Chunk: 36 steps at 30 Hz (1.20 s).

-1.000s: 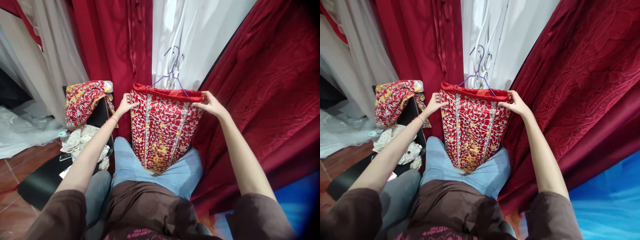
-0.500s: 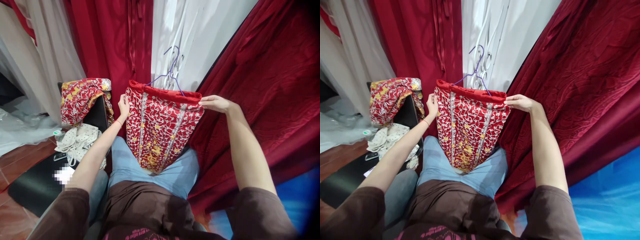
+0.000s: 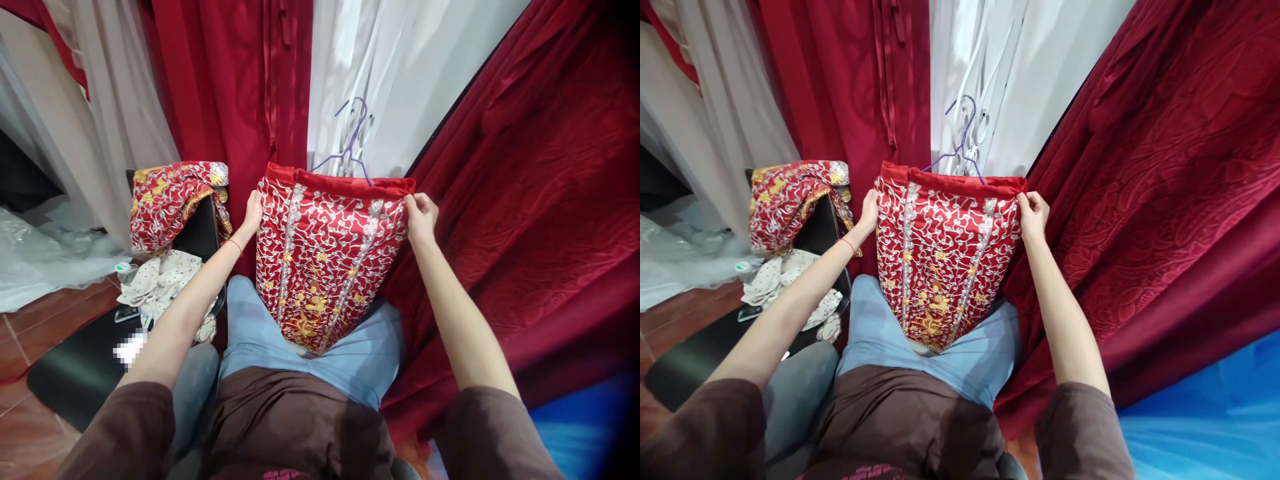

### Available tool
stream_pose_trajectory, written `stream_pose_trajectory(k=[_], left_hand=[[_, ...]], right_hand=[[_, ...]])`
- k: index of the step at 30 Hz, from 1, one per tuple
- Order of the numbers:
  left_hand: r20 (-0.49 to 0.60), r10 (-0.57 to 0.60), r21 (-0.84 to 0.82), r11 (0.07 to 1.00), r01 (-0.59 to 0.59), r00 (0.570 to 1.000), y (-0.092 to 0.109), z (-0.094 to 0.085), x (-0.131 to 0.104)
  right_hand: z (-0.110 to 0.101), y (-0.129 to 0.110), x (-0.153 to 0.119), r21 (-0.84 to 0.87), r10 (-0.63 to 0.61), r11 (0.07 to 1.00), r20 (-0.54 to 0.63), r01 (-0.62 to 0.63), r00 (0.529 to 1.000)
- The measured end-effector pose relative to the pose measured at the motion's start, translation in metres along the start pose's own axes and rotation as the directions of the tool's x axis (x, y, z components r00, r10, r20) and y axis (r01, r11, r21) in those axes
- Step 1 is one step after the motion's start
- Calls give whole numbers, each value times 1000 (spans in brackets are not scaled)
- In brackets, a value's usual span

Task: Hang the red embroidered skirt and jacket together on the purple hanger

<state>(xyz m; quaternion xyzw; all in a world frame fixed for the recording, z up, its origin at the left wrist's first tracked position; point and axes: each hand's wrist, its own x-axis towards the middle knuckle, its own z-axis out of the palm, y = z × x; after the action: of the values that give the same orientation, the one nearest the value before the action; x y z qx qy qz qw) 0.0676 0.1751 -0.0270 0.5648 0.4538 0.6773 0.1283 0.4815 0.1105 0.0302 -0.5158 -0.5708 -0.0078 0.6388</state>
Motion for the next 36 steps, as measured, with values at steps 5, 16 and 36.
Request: stream_pose_trajectory(k=[5,16,36], left_hand=[[-26,168,46,985,-167,985,3,0,-29],[126,174,370,905,-209,977,-24,-11,-56],[98,116,103,987,-127,988,18,-6,7]], right_hand=[[16,-1,-11,-185,-65,982,-172,32,983],[-6,-2,-12,-183,-61,982,-107,41,992],[-23,-3,-19,42,68,996,273,-82,960]])
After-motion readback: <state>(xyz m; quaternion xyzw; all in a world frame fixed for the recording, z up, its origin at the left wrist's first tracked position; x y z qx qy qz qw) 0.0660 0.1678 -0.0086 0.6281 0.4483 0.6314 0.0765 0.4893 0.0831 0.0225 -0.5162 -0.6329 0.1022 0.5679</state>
